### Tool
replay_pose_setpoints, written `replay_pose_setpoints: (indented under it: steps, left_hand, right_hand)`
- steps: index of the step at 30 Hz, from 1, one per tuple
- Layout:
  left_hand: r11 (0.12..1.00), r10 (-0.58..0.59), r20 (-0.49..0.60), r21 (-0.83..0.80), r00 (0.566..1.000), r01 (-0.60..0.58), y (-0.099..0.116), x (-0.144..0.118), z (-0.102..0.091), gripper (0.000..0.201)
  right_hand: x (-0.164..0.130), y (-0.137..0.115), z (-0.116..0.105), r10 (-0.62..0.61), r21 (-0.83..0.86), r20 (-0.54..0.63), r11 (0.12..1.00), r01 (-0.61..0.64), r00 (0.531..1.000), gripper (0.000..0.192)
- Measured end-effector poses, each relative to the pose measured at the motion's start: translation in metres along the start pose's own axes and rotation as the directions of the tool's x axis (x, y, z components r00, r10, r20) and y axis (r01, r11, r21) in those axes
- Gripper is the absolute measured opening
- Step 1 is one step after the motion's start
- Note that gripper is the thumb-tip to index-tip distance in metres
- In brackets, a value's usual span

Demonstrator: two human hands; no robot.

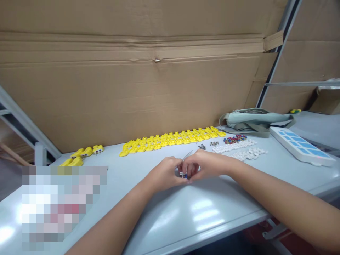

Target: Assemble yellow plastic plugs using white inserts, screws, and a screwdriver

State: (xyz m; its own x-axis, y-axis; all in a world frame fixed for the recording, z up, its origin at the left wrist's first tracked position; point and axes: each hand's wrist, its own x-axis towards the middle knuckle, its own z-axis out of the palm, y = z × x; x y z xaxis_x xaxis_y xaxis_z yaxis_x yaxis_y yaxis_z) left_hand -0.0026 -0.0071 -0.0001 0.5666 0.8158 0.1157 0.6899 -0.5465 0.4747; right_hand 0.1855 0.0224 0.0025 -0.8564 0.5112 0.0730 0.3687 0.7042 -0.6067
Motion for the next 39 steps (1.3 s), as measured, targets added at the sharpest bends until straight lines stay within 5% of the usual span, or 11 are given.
replay_pose_setpoints:
  steps: [10, 26, 36, 39]
  left_hand:
    - [0.974, -0.221, 0.043, -0.034, 0.974, 0.223, 0.010, 0.004, 0.006, 0.020]
    - [0.987, -0.152, 0.080, -0.032, 0.985, 0.155, 0.019, 0.004, 0.006, 0.012]
    - [0.948, -0.315, 0.014, -0.046, 0.949, 0.315, 0.016, 0.000, -0.002, 0.018]
    - [0.958, -0.281, 0.000, -0.058, 0.960, 0.281, 0.015, -0.001, -0.004, 0.019]
  right_hand:
    - [0.000, -0.006, -0.004, -0.112, -0.215, 0.116, 0.967, 0.135, 0.987, 0.027]
    - [0.002, -0.008, -0.006, -0.156, -0.211, 0.228, 0.956, 0.205, 0.961, 0.027]
    - [0.004, -0.002, 0.005, -0.238, -0.469, 0.086, 0.847, 0.250, 0.967, 0.025]
    - [0.003, -0.003, 0.001, -0.234, -0.432, 0.060, 0.870, 0.237, 0.970, 0.025]
